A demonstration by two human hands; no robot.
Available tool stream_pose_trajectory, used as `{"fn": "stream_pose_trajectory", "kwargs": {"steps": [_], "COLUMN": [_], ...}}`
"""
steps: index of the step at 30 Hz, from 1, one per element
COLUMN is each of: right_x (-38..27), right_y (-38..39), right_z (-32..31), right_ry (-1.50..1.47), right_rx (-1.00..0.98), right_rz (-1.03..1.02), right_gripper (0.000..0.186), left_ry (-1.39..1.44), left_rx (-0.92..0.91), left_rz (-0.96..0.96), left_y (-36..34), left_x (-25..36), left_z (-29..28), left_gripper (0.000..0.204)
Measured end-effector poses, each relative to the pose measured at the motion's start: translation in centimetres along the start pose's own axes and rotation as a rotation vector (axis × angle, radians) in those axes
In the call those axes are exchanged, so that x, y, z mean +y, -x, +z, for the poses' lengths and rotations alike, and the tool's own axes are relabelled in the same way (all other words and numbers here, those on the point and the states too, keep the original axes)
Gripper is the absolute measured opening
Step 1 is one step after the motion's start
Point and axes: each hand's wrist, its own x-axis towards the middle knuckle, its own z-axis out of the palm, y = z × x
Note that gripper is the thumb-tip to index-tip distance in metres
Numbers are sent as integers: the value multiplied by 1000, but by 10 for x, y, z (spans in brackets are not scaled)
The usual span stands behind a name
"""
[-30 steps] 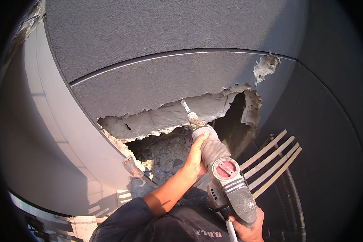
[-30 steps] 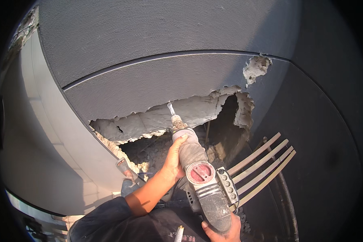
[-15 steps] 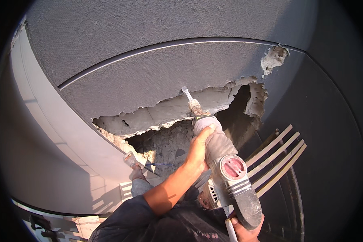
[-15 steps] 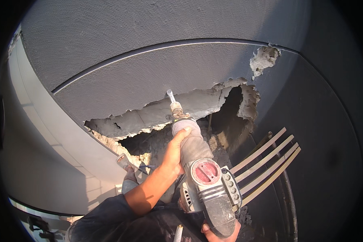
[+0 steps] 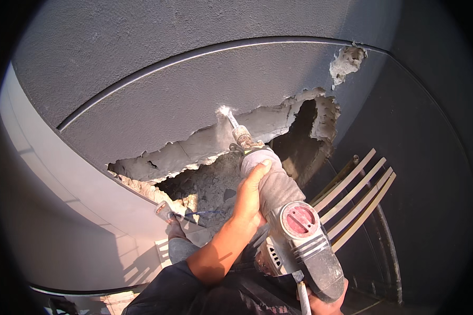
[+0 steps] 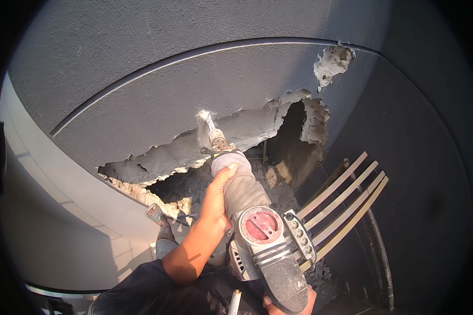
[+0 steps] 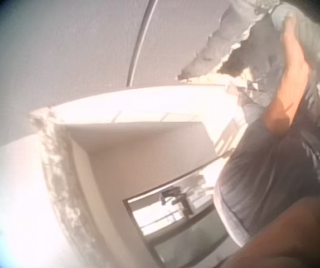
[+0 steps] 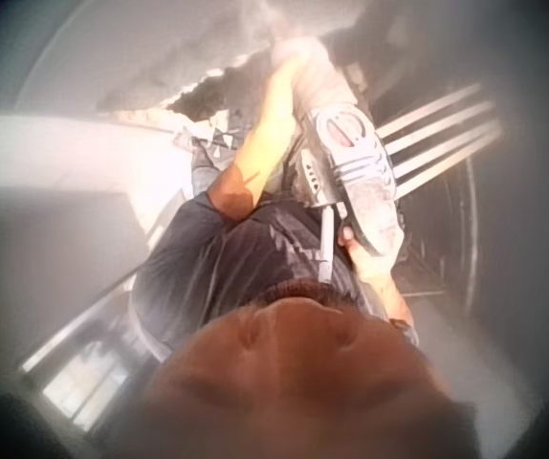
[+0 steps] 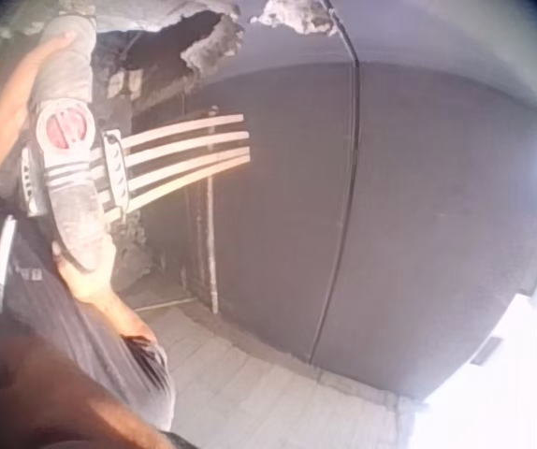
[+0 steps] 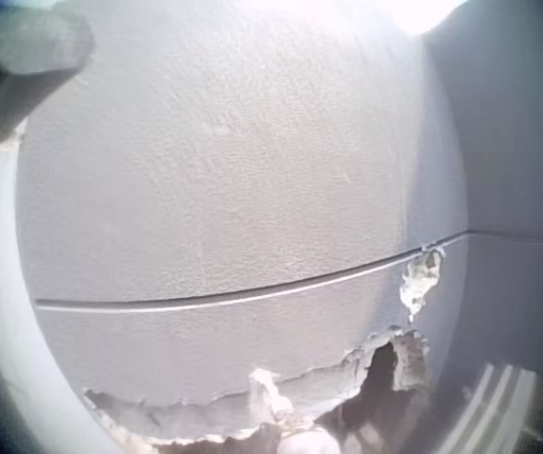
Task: The person uses a rotary hammer drill to break through a concrete wall, progressively enlarging the opening. The person pauses briefly to clear debris and reposition before continuing to drill until the hole is large enough to reveal the interior structure.
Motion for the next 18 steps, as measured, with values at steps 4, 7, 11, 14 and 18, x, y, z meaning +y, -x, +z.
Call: {"fn": "stream_pose_trajectory", "kwargs": {"steps": [4,7,11,14,18], "right_x": [9,13,15,19,9], "right_y": [-9,-4,7,-6,-22], "right_z": [-13,-6,-3,-6,-9], "right_ry": [-101,302,47,-207,-106], "right_rx": [-135,31,68,57,-74], "right_rz": [50,-84,-4,118,94], "right_gripper": [27,22,26,32,25], "left_ry": [-3,-7,34,28,10], "left_rx": [-25,16,24,-50,-74], "left_rz": [16,24,-7,-52,9], "left_y": [-1,9,20,-3,-6], "left_x": [0,-2,-9,3,19], "left_z": [6,8,0,17,25], "left_gripper": [36,33,35,36,34]}}
